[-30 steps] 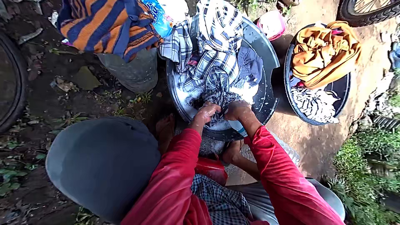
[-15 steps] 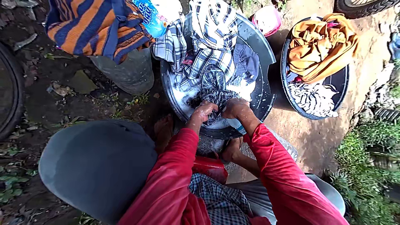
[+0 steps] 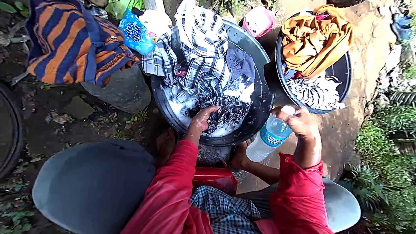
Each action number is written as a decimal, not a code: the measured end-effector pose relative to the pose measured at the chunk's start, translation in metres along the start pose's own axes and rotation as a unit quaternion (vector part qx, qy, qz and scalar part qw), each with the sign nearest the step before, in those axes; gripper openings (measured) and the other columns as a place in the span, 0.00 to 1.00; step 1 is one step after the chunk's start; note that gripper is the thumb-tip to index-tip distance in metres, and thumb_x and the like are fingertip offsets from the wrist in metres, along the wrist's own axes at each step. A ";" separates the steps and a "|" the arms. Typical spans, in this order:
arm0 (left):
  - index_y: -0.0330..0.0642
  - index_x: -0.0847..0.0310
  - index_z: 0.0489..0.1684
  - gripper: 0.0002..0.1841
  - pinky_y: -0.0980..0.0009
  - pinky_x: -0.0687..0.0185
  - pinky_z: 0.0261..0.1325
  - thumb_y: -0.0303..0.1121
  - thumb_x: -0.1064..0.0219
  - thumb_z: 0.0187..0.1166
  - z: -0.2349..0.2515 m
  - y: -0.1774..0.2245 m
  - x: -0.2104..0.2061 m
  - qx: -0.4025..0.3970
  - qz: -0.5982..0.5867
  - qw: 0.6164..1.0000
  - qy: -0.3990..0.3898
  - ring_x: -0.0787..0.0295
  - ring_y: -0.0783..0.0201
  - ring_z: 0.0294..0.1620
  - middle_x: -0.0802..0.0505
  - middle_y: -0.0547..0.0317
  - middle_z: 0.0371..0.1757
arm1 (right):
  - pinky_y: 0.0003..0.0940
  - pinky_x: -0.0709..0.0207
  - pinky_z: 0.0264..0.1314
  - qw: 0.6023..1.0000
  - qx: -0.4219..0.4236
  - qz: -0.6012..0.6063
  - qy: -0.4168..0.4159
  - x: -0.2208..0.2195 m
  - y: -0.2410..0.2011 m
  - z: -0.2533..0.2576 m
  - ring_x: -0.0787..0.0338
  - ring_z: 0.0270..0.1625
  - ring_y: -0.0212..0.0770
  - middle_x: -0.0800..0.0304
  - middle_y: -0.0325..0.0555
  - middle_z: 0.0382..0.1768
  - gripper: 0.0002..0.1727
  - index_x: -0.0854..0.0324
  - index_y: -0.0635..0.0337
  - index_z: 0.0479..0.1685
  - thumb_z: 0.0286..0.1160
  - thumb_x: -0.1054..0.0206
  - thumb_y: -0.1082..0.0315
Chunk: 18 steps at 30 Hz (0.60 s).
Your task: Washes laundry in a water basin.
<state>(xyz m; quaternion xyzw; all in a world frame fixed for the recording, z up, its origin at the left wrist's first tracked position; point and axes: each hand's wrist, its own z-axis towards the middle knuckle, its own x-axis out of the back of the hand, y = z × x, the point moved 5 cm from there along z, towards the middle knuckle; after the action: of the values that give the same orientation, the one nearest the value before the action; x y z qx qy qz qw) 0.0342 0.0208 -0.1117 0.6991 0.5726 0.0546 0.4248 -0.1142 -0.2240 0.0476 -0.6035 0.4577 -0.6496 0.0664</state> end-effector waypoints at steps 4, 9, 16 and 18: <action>0.37 0.24 0.70 0.23 0.53 0.21 0.68 0.36 0.30 0.79 0.008 -0.002 0.002 -0.007 0.028 1.000 0.010 0.18 0.56 0.65 0.14 0.46 0.65 | 0.30 0.15 0.55 0.978 -0.019 0.166 0.128 0.015 0.078 -0.025 0.09 0.47 0.29 0.06 0.44 0.45 0.15 0.13 0.67 0.52 0.66 0.31 0.72; 0.43 0.20 0.63 0.19 0.57 0.14 0.53 0.39 0.29 0.77 0.013 -0.011 0.015 -0.006 0.034 0.998 0.056 0.12 0.60 0.52 0.10 0.54 0.53 | 0.41 0.14 0.58 0.968 -0.026 0.166 0.186 -0.002 0.096 -0.020 0.08 0.48 0.37 0.06 0.50 0.49 0.19 0.13 0.65 0.58 0.70 0.26 0.66; 0.36 0.23 0.63 0.20 0.49 0.19 0.52 0.28 0.30 0.72 0.015 -0.017 0.022 0.012 0.055 0.989 0.140 0.17 0.52 0.54 0.14 0.44 0.57 | 0.72 0.24 0.55 0.985 0.041 -0.166 0.031 0.000 -0.028 -0.008 0.09 0.50 0.64 0.08 0.63 0.43 0.24 0.10 0.62 0.48 0.69 0.27 0.48; 0.33 0.24 0.64 0.22 0.45 0.22 0.54 0.23 0.31 0.68 0.012 -0.015 0.024 0.016 0.065 0.987 0.149 0.20 0.49 0.57 0.16 0.40 0.60 | 0.71 0.30 0.65 0.939 -0.020 -0.313 -0.142 -0.040 -0.069 0.015 0.12 0.58 0.66 0.09 0.65 0.46 0.28 0.11 0.64 0.44 0.71 0.27 0.43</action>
<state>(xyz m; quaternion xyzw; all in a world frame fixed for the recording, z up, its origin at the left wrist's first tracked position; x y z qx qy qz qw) 0.0376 0.0347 -0.1390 0.7255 0.5840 0.1761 0.3188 -0.0588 -0.1667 0.0629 -0.8035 0.2439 -0.5359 -0.0882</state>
